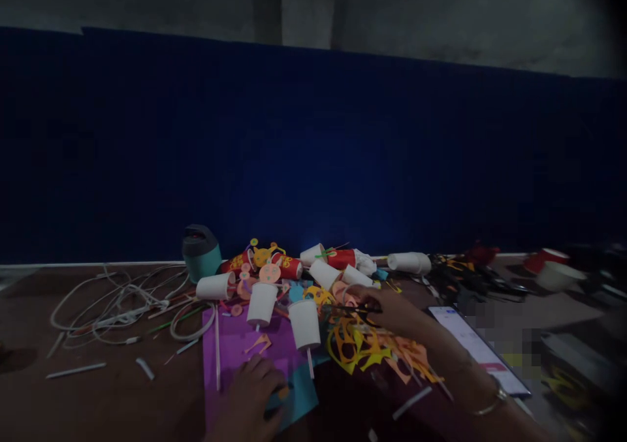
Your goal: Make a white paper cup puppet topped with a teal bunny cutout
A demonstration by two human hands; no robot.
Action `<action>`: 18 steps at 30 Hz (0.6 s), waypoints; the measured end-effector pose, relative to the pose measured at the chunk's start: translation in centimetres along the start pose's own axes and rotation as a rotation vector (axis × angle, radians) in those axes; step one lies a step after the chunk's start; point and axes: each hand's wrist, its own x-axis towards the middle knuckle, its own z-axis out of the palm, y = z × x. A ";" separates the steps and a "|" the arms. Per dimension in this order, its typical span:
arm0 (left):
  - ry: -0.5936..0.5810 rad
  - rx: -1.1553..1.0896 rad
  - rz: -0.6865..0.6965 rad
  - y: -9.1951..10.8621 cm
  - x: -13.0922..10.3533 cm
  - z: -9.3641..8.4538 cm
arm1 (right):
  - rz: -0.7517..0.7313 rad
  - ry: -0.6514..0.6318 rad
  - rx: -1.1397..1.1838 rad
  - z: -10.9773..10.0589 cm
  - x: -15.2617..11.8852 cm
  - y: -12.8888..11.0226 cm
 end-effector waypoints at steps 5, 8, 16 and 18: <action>-0.024 0.000 -0.015 0.2 0.2 0.0 | 0.016 0.154 0.162 -0.4 0.9 1.8; -0.006 -0.010 -0.006 0.0 0.3 0.1 | 0.001 0.192 0.198 1.0 1.6 1.8; 0.023 -0.018 -0.012 0.2 0.5 0.3 | 0.065 0.226 0.148 0.7 1.4 4.3; 0.048 -0.022 -0.027 0.2 0.5 0.3 | 0.099 0.163 0.071 0.6 0.3 5.1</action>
